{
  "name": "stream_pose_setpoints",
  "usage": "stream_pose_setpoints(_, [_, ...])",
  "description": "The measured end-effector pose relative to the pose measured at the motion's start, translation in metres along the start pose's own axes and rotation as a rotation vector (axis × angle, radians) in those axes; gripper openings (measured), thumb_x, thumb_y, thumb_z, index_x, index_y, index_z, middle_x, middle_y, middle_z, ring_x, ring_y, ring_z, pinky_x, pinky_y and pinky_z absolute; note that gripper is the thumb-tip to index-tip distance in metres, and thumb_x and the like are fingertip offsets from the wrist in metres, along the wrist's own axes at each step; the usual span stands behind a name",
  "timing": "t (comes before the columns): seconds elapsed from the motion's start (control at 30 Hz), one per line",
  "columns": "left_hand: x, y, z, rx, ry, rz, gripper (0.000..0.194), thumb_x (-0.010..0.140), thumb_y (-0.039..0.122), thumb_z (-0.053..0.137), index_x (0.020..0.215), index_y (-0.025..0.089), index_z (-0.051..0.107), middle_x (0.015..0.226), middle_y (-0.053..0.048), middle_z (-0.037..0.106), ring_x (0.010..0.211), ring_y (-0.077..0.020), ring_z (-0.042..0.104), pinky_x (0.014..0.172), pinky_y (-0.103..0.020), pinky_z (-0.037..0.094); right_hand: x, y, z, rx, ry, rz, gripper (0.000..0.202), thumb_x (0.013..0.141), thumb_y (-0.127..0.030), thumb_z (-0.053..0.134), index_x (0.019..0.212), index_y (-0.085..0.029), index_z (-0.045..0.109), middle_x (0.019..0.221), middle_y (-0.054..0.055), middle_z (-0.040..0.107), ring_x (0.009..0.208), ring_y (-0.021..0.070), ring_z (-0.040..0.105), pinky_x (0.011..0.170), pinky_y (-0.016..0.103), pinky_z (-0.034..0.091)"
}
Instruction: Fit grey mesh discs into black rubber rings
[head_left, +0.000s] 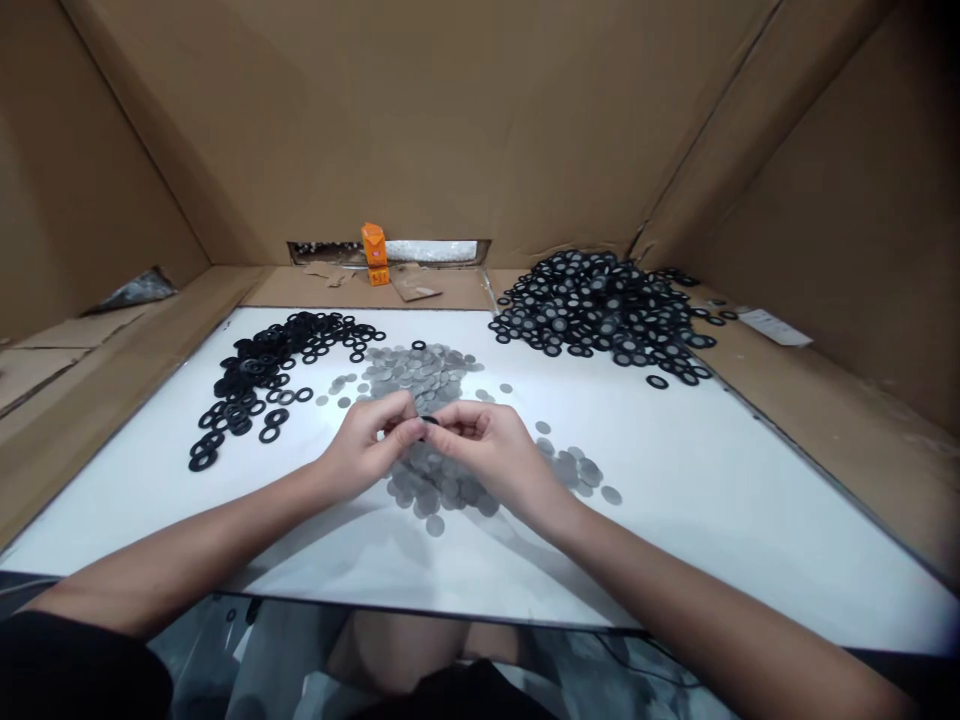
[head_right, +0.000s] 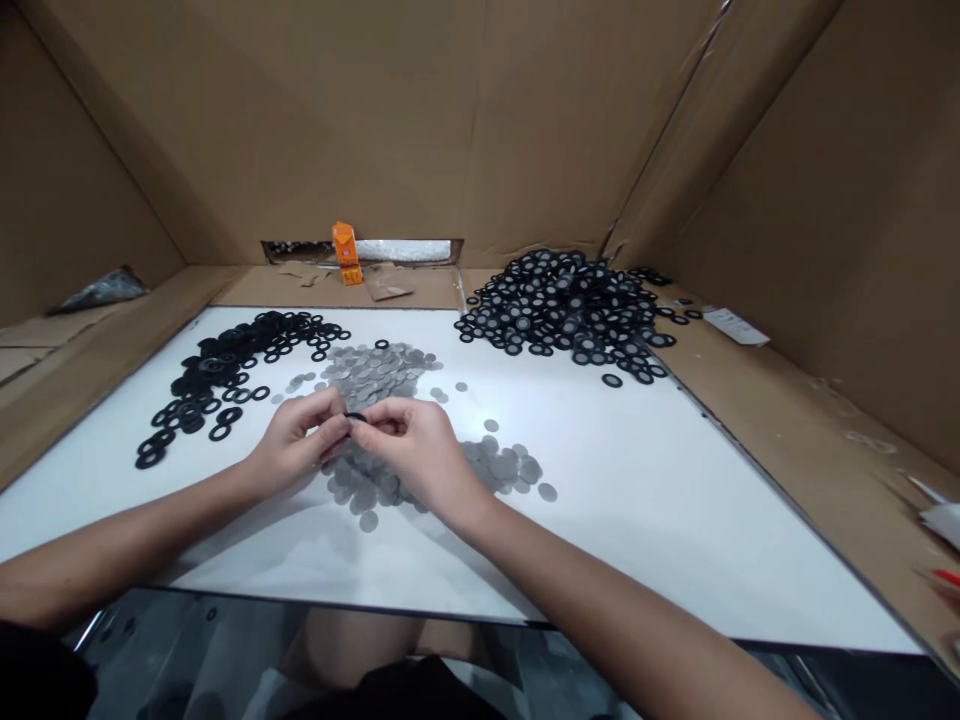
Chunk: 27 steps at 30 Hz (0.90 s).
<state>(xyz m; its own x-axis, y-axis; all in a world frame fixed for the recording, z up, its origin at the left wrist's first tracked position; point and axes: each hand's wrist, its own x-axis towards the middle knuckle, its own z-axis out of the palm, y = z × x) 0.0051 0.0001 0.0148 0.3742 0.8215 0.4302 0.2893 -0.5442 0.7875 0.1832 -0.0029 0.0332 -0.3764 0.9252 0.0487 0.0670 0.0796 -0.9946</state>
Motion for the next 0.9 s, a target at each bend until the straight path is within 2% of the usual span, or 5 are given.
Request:
stream_pose_setpoints(0.17, [-0.005,0.0,0.005,0.019,0.095,-0.088,0.035,0.091,0.037,0.049,0.063,0.019,0.04,0.05,0.005,0.041,0.048,-0.0095,0.038,0.047,-0.022,0.029,0.001,0.004,-0.002,-0.118,0.03,-0.071,0.018,0.079,-0.034,0.068,0.075,-0.017,0.069,0.071,0.002,0.064,0.065,0.0142,0.056,0.058,0.026,0.04])
stream_pose_setpoints(0.33, [-0.006,-0.003,0.008,0.1,0.179,-0.061,0.035,0.091,0.033,0.048,0.061,0.019,0.038,0.05,0.005,0.038,0.048,-0.0094,0.036,0.047,-0.023,0.027,0.003,0.006,-0.003,-0.206,0.016,-0.145,0.016,0.082,-0.032,0.064,0.077,-0.018,0.068,0.073,0.002,0.066,0.069,0.0157,0.058,0.06,0.026,0.042])
stream_pose_setpoints(0.5, [-0.003,-0.005,0.008,0.149,0.121,-0.031,0.041,0.094,0.037,0.043,0.06,0.019,0.028,0.05,0.005,0.032,0.048,-0.0093,0.032,0.047,-0.024,0.025,0.005,0.005,-0.002,-0.293,0.005,-0.148,0.013,0.081,-0.028,0.064,0.073,-0.018,0.067,0.068,0.001,0.065,0.065,0.0152,0.057,0.059,0.026,0.04])
stream_pose_setpoints(0.73, [-0.003,-0.009,0.003,0.044,-0.009,-0.063,0.031,0.095,0.037,0.042,0.069,0.02,0.038,0.053,0.005,0.04,0.05,-0.0102,0.037,0.049,-0.023,0.029,0.007,0.008,-0.004,-0.12,-0.001,-0.038,0.017,0.078,-0.033,0.066,0.077,-0.017,0.068,0.069,0.002,0.064,0.062,0.0143,0.055,0.056,0.026,0.04])
stream_pose_setpoints(0.9, [-0.008,-0.009,0.007,0.238,0.142,0.014,0.022,0.089,0.025,0.048,0.069,0.02,0.042,0.053,0.005,0.04,0.048,-0.0099,0.037,0.048,-0.023,0.029,0.009,0.012,-0.001,-0.023,-0.024,0.005,0.019,0.077,-0.035,0.067,0.076,-0.016,0.067,0.067,0.001,0.062,0.058,0.0123,0.052,0.053,0.025,0.037])
